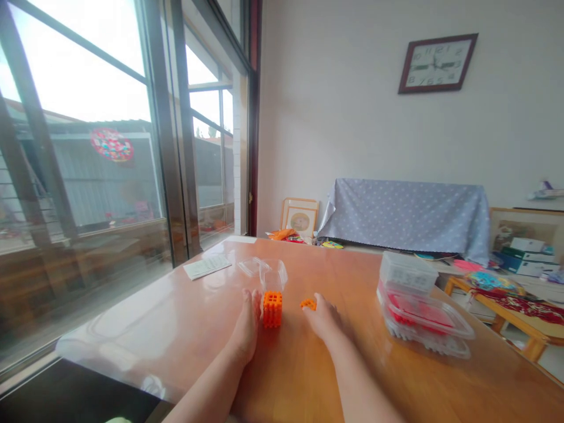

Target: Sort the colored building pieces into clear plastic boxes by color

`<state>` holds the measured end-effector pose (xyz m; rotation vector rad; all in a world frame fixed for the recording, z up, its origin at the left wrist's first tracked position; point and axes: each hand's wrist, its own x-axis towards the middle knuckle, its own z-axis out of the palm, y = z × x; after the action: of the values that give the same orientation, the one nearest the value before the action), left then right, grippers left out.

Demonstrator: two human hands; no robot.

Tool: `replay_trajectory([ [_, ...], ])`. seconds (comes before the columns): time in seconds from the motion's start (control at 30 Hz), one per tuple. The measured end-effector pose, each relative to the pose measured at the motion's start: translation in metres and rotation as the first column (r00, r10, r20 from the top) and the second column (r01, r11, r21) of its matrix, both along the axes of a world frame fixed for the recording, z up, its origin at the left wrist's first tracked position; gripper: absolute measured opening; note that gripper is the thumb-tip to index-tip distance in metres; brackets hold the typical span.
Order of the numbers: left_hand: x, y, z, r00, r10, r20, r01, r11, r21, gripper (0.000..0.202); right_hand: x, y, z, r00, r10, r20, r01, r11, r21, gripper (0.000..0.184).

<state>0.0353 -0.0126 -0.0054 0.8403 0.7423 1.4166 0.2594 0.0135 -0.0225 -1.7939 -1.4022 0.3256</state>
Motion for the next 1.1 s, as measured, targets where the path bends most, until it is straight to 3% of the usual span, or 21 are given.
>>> replay_trajectory([
  [0.1,0.001,0.000,0.002,1.000,-0.015,0.017,0.014,0.999,0.032,0.068,-0.003,-0.001,-0.003,0.965,-0.023,0.259,0.056,0.991,-0.118,0.040],
  [0.17,0.002,-0.001,0.003,1.000,-0.010,0.020,0.009,0.999,0.043,0.067,-0.004,-0.002,-0.003,0.947,-0.031,0.319,0.074,0.990,-0.122,0.031],
  [0.23,0.002,-0.001,0.003,1.000,-0.005,0.018,0.004,0.999,0.046,0.065,-0.004,-0.003,-0.001,0.963,-0.037,0.267,0.058,0.996,-0.074,0.034],
  [0.33,0.002,-0.003,0.004,1.000,-0.014,0.003,0.014,0.998,0.067,0.061,-0.004,-0.008,0.006,0.998,0.002,0.064,-0.006,0.998,0.069,0.047],
  [0.43,-0.001,-0.005,0.008,0.993,0.088,-0.077,-0.080,0.992,0.101,0.055,-0.012,-0.020,0.024,0.990,0.117,-0.082,-0.095,0.968,0.231,0.056],
  [0.5,-0.004,-0.007,0.012,0.966,0.205,-0.159,-0.178,0.970,0.164,0.048,-0.022,-0.032,0.039,0.978,0.191,-0.080,-0.159,0.940,0.302,0.056],
  [0.6,-0.009,-0.012,0.022,0.926,0.326,-0.191,-0.264,0.920,0.290,0.041,-0.041,-0.052,0.062,0.963,0.268,0.038,-0.263,0.891,0.370,0.057],
  [0.67,-0.012,-0.017,0.029,0.923,0.344,-0.172,-0.274,0.901,0.336,0.039,-0.054,-0.063,0.076,0.941,0.308,0.142,-0.339,0.866,0.369,0.057],
  [0.8,-0.018,-0.023,0.040,0.953,0.259,-0.158,-0.202,0.930,0.308,0.037,-0.078,-0.074,0.094,0.876,0.371,0.310,-0.469,0.806,0.361,0.055],
  [0.9,-0.022,-0.019,0.040,0.986,0.138,-0.088,-0.114,0.965,0.237,0.034,-0.090,-0.072,0.097,0.825,0.423,0.374,-0.546,0.766,0.339,0.056],
  [1.1,-0.024,-0.010,0.038,0.996,-0.022,0.086,0.006,0.984,0.180,0.029,-0.105,-0.064,0.088,0.834,0.433,0.343,-0.538,0.778,0.326,0.052],
])
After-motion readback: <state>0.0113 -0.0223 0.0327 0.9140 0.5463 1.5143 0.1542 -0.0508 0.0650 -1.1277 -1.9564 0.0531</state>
